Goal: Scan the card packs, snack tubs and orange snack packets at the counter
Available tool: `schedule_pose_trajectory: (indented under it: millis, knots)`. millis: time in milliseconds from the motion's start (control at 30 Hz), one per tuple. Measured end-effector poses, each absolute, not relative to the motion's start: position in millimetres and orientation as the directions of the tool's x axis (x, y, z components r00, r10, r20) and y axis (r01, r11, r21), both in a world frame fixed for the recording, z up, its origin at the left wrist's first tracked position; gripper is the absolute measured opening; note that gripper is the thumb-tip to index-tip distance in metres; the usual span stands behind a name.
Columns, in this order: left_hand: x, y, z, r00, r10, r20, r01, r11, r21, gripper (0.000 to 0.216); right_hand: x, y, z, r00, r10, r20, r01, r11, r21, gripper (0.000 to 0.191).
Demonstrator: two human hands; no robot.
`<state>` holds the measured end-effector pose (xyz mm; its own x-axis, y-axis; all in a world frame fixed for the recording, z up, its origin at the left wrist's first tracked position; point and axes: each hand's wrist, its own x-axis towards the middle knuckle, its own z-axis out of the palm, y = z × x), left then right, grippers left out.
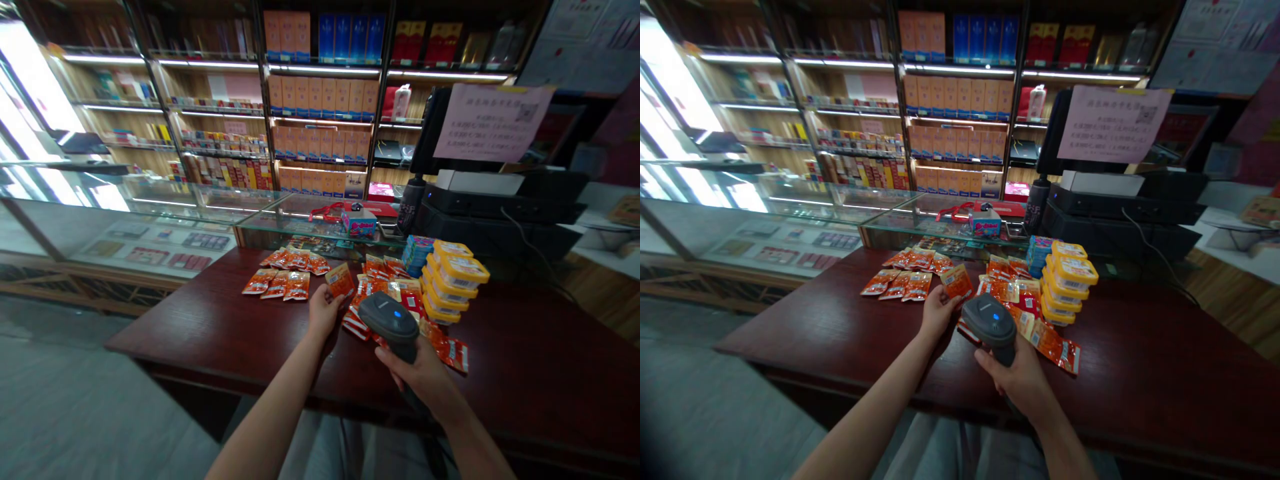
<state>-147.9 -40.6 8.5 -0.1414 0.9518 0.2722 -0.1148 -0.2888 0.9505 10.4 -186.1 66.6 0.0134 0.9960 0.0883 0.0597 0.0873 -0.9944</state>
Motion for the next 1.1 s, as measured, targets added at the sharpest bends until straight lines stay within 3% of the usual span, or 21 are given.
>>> schedule_pose_trajectory:
  millis: [300,700,767,867,1000,1100]
  knots:
    - [-150,-37,4,-0.1,0.914,0.393,0.029,-0.392,0.919,0.019,13,-184,67,-0.005,0.998,0.057,0.1,0.057,-0.993,0.039]
    - [-148,-40,4,-0.169,0.949,0.267,-0.086,-0.284,0.955,0.021,22,-179,62,0.052,0.995,0.081,0.026,0.08,-0.997,0.042]
    - [-151,-38,4,-0.242,0.933,0.268,-0.006,-0.277,0.961,0.021,28,-179,59,0.075,0.995,0.066,0.033,0.064,-0.997,0.043]
    - [-158,-36,8,-0.347,0.868,0.355,0.261,-0.274,0.925,0.02,40,-179,55,0.109,0.993,0.042,0.032,0.039,-0.999,0.044]
    - [-162,-39,15,-0.354,0.816,0.457,0.645,-0.141,0.751,0.026,57,-179,51,0.12,0.992,0.035,0.016,0.033,-0.999,0.044]
    - [-158,-48,21,-0.31,0.812,0.495,0.81,-0.047,0.584,0.029,67,-181,47,0.105,0.994,0.016,-0.028,0.019,-0.999,0.041]
